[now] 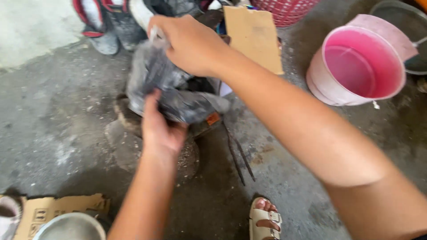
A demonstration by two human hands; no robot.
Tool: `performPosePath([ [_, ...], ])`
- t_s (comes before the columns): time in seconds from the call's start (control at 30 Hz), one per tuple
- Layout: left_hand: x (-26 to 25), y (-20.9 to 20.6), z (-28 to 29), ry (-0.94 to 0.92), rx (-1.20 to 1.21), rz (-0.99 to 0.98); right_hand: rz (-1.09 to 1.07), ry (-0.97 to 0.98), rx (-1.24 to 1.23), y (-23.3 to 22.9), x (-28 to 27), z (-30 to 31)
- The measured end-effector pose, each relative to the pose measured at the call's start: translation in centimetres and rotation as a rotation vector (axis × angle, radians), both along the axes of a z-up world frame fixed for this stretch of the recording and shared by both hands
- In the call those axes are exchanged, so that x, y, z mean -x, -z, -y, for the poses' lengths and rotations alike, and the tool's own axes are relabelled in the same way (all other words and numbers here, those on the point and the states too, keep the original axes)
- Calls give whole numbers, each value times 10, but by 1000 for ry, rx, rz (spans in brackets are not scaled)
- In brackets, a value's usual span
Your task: Tending to a charcoal stove by adding charcoal and fanning the fire.
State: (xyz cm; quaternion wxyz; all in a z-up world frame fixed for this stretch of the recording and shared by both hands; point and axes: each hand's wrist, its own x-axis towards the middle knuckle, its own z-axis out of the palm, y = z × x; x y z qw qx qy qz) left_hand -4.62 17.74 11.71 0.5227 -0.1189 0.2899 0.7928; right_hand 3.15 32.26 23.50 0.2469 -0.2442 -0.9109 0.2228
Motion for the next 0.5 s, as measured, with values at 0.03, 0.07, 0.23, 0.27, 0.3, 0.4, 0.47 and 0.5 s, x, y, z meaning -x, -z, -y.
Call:
performPosePath([
  [0.03,-17,17,0,39,-27,53,21,-83,-91,-4,-17,-1],
  [0.07,-35,35,1,77,-54,105,42,-166,-182,-7,-35,0],
  [0.23,-131,40,2,156,30,220,282,-94,-175,-7,-120,7],
  [0.27,-150,44,2,184,76,239,374,-49,-117,-3,-134,9],
  [0.3,-162,65,1,192,79,245,381,-42,-113,8,-144,9],
  [0.4,-189,118,-5,264,78,308,519,45,-61,44,-169,5],
  [0.47,-201,143,-10,289,98,334,691,72,41,73,-182,-2],
  [0.5,-208,149,-9,296,110,340,696,78,54,89,-188,-6],
])
